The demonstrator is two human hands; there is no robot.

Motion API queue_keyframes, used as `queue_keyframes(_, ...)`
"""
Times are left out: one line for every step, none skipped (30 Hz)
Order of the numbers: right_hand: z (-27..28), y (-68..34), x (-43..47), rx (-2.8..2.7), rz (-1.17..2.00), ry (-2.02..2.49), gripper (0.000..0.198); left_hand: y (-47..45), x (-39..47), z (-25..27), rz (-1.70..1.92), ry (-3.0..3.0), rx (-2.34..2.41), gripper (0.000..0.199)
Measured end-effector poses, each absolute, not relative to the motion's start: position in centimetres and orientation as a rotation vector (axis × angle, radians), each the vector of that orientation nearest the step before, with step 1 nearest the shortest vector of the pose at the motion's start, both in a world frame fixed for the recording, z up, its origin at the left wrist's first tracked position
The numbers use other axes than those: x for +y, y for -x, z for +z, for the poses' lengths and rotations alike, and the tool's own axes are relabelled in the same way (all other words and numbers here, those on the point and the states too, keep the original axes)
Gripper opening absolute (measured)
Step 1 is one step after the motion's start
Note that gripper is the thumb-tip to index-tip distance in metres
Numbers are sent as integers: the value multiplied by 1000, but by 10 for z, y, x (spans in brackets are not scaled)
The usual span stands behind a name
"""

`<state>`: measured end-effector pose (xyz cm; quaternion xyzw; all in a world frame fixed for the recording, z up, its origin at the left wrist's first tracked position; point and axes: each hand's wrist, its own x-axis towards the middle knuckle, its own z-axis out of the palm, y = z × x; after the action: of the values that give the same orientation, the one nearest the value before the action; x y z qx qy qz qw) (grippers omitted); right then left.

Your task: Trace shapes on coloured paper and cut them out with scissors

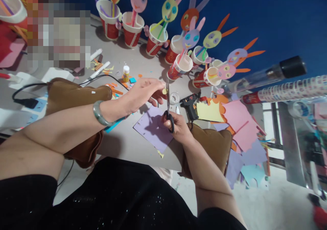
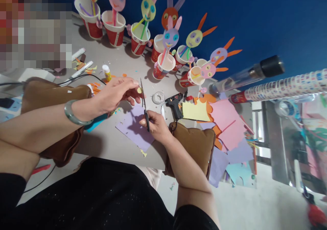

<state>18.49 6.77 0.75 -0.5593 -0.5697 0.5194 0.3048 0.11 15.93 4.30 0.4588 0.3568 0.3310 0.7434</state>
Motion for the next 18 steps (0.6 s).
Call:
queue_keyframes(8, -185, 68, -1506, 1375, 1483, 64, -1, 159, 44, 724, -1006, 786, 25)
queue_keyframes(8, -185, 68, -1503, 1373, 1484, 64, -1, 159, 44, 726, -1011, 787, 24)
queue_keyframes(8, -185, 68, -1502, 1370, 1484, 65, -1, 159, 45, 728, -1021, 787, 21)
queue_keyframes(8, -185, 68, -1504, 1365, 1483, 65, -1, 158, 45, 727, -1034, 787, 19)
queue_keyframes(8, -185, 68, -1509, 1362, 1484, 65, -1, 158, 45, 724, -1045, 790, 17)
queue_keyframes(8, -185, 67, -1513, 1360, 1482, 65, -1, 158, 44, 723, -1052, 798, 17)
queue_keyframes(8, -185, 67, -1515, 1361, 1481, 65, -1, 158, 44, 723, -1055, 806, 17)
queue_keyframes(8, -185, 67, -1514, 1363, 1480, 64, -1, 158, 44, 728, -1054, 812, 18)
queue_keyframes(8, -185, 67, -1511, 1366, 1480, 64, -2, 158, 43, 737, -1049, 813, 18)
queue_keyframes(8, -185, 67, -1507, 1367, 1481, 64, -2, 158, 43, 746, -1044, 809, 19)
queue_keyframes(8, -185, 68, -1504, 1369, 1482, 64, -2, 158, 42, 754, -1040, 803, 19)
queue_keyframes(8, -185, 68, -1504, 1371, 1482, 64, -2, 159, 42, 759, -1037, 797, 19)
queue_keyframes(8, -185, 68, -1506, 1371, 1482, 64, -2, 159, 41, 763, -1035, 792, 19)
queue_keyframes(8, -185, 68, -1508, 1370, 1480, 64, -2, 159, 40, 766, -1036, 787, 18)
queue_keyframes(8, -185, 68, -1511, 1371, 1477, 64, -2, 159, 40, 769, -1039, 782, 18)
queue_keyframes(8, -185, 68, -1512, 1373, 1474, 64, -1, 159, 39, 773, -1043, 777, 18)
queue_keyframes(8, -185, 68, -1511, 1374, 1473, 64, -1, 159, 39, 776, -1046, 774, 18)
queue_keyframes(8, -185, 67, -1509, 1374, 1474, 64, -1, 159, 39, 778, -1049, 772, 18)
